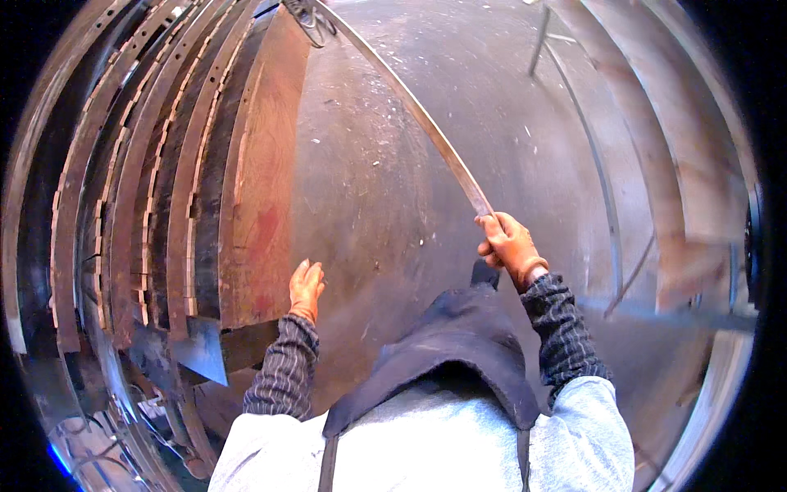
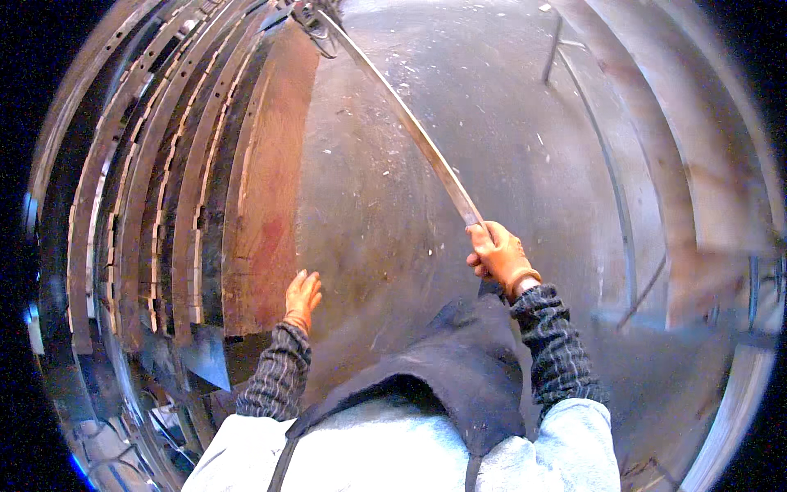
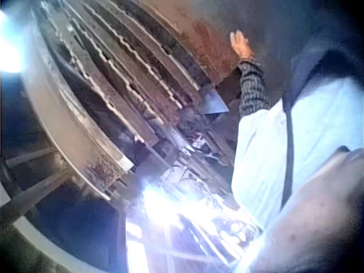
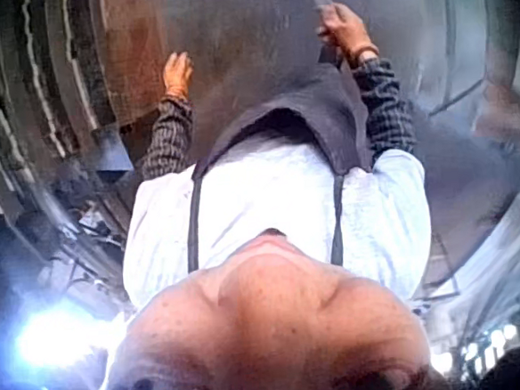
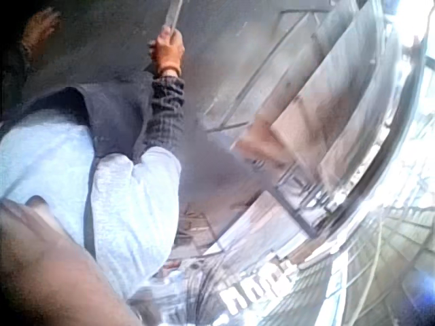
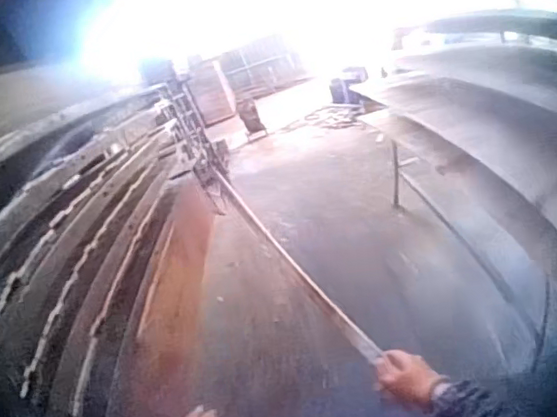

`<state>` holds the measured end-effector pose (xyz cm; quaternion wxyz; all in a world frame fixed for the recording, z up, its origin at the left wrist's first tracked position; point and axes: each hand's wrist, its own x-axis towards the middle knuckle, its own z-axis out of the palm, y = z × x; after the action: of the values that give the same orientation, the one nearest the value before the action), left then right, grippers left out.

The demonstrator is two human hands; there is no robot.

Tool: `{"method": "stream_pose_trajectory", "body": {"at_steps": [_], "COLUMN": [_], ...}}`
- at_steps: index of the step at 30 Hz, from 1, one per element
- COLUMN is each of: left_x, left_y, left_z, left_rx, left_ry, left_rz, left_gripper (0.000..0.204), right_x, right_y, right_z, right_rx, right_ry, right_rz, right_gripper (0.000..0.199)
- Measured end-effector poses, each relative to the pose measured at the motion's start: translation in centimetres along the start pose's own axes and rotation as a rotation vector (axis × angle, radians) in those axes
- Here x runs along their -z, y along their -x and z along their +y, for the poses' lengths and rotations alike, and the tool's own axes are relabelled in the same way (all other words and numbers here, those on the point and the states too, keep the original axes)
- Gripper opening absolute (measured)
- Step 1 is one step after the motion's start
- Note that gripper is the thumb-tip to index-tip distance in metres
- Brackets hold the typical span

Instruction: The person manually feeds large wooden panels into an industrial press machine and then uses a long wooden stick to adjust the positioning of wood strips inside the machine.

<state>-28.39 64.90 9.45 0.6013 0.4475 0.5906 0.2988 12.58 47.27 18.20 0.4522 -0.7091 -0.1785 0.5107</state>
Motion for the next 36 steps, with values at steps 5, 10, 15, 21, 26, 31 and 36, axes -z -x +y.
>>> {"method": "stream_pose_trajectory", "body": {"at_steps": [5,10,15,21,26,31,36], "left_x": [-7.9,-7.4,-6.7,-17.3,-29.5,-39.6,-43.7], "left_y": [-3.2,-0.5,-1.3,-18.3,-35.5,-47.2,-53.1], "left_z": [0.4,-7.1,-21.0,-4.5,21.6,39.9,49.0], "left_rx": [0.224,0.4,0.822,0.51,-0.175,-0.631,-0.42], "left_ry": [0.089,0.382,0.118,0.661,0.006,-0.104,0.773], "left_rz": [0.08,0.339,0.012,0.181,0.294,0.362,0.408], "left_gripper": [0.071,0.048,0.026,0.019,0.066,0.075,0.072], "right_x": [2.3,4.1,5.0,5.8,5.5,5.6,7.4], "right_y": [-13.3,-23.5,-34.3,-42.0,-49.0,-57.5,-65.6], "right_z": [-9.1,-20.0,-26.8,-37.2,-44.5,-51.0,-58.2], "right_rx": [0.0,0.056,0.077,0.071,0.018,0.03,0.024], "right_ry": [-0.061,-0.04,-0.032,0.109,0.179,0.36,0.551], "right_rz": [-0.169,-0.184,-0.279,-0.415,-0.551,-0.705,-0.927], "right_gripper": [0.036,0.031,0.029,0.03,0.031,0.036,0.032]}}
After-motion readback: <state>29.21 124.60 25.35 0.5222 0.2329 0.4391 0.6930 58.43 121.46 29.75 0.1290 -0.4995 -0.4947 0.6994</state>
